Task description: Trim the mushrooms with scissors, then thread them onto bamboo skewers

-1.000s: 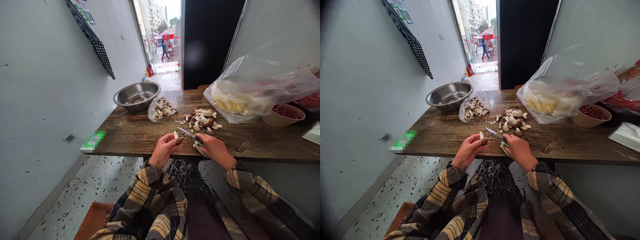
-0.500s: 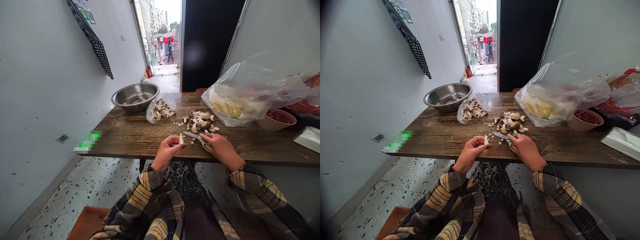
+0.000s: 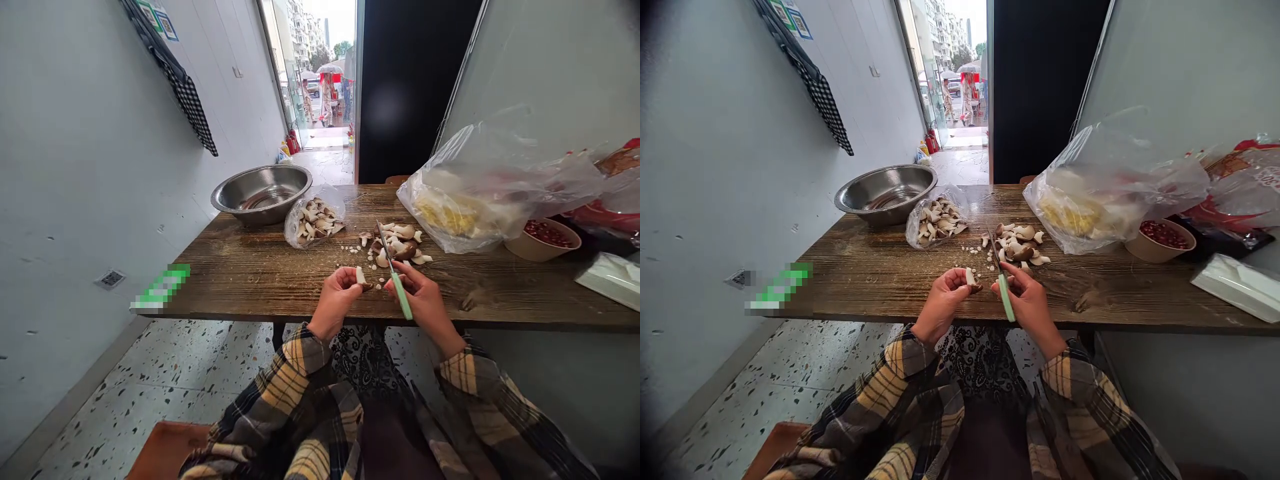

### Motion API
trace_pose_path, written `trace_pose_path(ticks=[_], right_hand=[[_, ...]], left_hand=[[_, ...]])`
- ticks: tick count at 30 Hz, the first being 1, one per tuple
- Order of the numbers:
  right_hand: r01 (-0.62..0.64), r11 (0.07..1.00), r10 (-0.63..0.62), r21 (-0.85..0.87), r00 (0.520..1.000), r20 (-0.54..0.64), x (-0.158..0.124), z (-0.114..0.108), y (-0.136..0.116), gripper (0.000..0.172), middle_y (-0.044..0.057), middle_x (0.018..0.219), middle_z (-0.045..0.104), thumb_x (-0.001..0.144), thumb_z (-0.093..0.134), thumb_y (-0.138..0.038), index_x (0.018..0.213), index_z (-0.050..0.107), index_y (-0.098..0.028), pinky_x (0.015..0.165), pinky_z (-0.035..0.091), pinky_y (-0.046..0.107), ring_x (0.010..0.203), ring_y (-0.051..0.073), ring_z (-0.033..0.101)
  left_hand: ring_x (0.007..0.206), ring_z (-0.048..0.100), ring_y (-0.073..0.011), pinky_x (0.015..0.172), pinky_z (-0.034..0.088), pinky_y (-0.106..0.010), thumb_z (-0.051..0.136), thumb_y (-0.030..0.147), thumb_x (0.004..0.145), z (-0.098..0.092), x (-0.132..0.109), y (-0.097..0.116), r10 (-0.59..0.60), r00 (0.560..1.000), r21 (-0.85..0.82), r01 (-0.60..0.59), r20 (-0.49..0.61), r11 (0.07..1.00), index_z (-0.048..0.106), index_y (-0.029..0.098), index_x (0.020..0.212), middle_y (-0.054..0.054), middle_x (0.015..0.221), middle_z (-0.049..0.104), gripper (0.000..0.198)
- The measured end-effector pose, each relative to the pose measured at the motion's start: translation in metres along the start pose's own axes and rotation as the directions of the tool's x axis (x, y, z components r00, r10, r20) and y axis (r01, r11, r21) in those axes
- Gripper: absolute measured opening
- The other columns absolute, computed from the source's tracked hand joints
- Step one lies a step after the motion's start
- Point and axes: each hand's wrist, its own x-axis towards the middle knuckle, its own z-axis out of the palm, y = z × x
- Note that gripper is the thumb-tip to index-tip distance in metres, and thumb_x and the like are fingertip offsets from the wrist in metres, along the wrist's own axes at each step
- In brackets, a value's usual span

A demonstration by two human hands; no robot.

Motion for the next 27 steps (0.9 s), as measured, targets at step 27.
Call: trace_pose_path(ticks=[27], right_hand=[[0.006, 0.989, 0.037, 0.15, 0.958, -0.283, 0.01, -0.022, 0.031, 0.058, 0.005, 0.091, 0.068, 0.07, 0.076, -0.041, 0.12, 0.057, -0.019, 0.082, 0.052, 0.037, 0.084, 0.019, 0.065]], left_hand=[[0.108, 0.051, -0.0295, 0.095, 0.037, -0.041, 0.06, 0.018, 0.073, -0.072, 0.182, 0.068, 0.556, 0.823, 0.98, -0.185, 0.116, 0.069, 0.063, 0.011, 0.108, -0.017, 0.112, 0.059, 0.035]])
